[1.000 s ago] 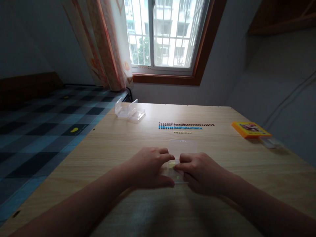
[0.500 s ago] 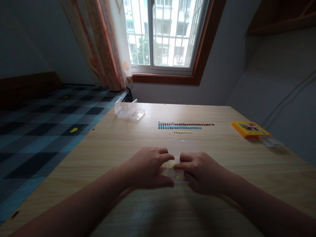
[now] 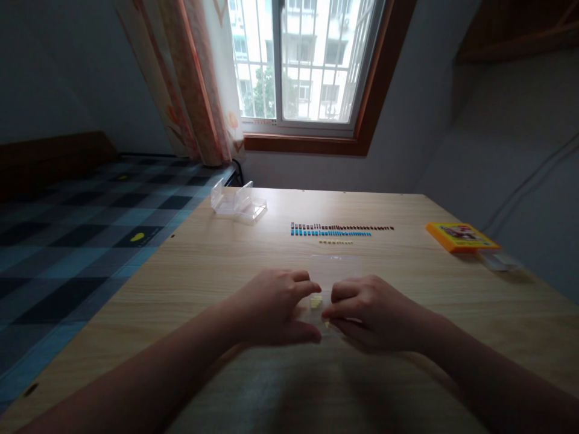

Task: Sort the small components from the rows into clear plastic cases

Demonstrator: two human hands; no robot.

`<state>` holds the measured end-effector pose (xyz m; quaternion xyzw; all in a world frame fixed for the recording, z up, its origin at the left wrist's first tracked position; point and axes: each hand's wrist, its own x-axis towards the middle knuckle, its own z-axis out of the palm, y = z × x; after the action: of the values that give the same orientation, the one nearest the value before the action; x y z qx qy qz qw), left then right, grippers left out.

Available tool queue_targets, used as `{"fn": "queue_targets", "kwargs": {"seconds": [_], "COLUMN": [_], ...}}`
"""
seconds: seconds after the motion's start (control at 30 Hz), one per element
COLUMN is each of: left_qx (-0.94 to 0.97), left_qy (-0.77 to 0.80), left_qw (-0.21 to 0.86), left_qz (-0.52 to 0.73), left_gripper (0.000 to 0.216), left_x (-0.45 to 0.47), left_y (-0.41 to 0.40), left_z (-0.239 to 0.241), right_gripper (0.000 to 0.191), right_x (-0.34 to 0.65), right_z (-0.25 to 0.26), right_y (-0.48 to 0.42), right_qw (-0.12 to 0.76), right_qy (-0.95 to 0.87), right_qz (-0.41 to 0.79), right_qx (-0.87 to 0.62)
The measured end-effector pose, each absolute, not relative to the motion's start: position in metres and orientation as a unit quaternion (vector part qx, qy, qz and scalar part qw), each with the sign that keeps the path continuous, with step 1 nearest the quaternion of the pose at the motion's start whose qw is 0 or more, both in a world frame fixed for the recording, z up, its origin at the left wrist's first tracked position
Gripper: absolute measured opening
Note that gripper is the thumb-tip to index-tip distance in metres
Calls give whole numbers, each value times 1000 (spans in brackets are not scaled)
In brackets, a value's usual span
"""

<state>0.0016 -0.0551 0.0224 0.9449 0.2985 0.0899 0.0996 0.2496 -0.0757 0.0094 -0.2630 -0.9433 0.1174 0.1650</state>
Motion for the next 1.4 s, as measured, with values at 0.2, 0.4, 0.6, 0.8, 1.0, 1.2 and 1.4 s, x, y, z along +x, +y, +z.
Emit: {"fn": "queue_targets", "kwargs": {"seconds": [0.2, 0.4, 0.6, 0.8, 1.0, 1.2, 1.4], "left_qx": [947, 945, 944, 944, 944, 945, 944], "left_qy": [293, 299, 299, 301, 300, 298, 303], "left_qw": [101, 104, 111, 109, 112, 109, 110], "left_qz": [87, 82, 78, 76, 81, 82, 74], "left_gripper": [62, 63, 63, 62, 62, 61, 62], "left_x": [4, 6, 6, 6, 6, 6, 6], "left_y": [-56, -57, -58, -58, -58, -58, -58], "left_z": [23, 24, 24, 25, 23, 22, 23], "right_gripper": [16, 17, 17, 12, 12, 14, 10], "right_x": [251, 250, 252, 251, 251, 253, 255], "right_z": [15, 17, 16, 15, 10, 10, 13], "right_y": [-71, -71, -71, -74, -68, -70, -73], "right_qw": [143, 116, 121, 140, 140, 186, 150], "right_qy": [-953, -959, -954, -952, -959, -947, -953], "right_qz": [126, 98, 69, 108, 79, 55, 110], "right_qx": [-236, -241, -267, -250, -232, -255, -240]}}
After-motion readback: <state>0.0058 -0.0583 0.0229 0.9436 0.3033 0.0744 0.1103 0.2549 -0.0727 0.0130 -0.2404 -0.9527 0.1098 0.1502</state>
